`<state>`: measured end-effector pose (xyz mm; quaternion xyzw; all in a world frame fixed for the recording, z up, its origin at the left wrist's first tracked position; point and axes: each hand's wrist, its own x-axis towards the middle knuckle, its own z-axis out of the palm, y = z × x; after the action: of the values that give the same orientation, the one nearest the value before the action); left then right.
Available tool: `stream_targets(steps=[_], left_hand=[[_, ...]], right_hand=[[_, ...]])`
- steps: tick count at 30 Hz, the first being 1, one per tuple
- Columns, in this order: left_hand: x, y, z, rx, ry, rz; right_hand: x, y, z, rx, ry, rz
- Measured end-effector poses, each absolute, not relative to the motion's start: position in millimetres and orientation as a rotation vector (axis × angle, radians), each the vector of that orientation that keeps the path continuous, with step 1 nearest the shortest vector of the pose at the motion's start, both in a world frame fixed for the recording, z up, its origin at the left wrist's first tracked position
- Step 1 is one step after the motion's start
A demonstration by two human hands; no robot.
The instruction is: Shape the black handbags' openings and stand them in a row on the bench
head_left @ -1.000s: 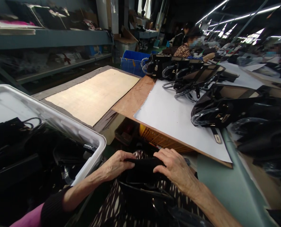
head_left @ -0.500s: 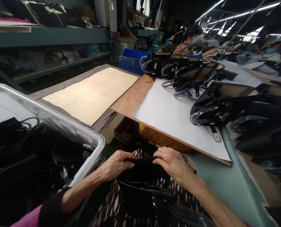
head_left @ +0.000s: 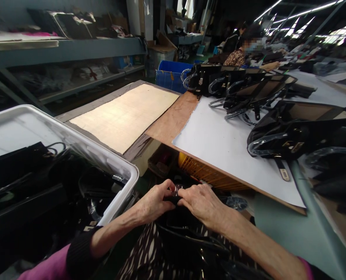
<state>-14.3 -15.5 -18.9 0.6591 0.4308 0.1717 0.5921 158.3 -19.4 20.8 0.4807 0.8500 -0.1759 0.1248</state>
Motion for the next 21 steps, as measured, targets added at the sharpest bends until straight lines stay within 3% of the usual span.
stream_targets(steps=[6,21], left_hand=[[-13.8,-17.1,-18.3,1.565,0.978,0.416],[-18.5,-22.2,-19.5,1.402,0.879,0.355]], right_hand=[[152.3,-16.5,12.0,1.154,2.609,-0.467],[133.2,-37.0,26.1,1.035,2.648,-0.380]])
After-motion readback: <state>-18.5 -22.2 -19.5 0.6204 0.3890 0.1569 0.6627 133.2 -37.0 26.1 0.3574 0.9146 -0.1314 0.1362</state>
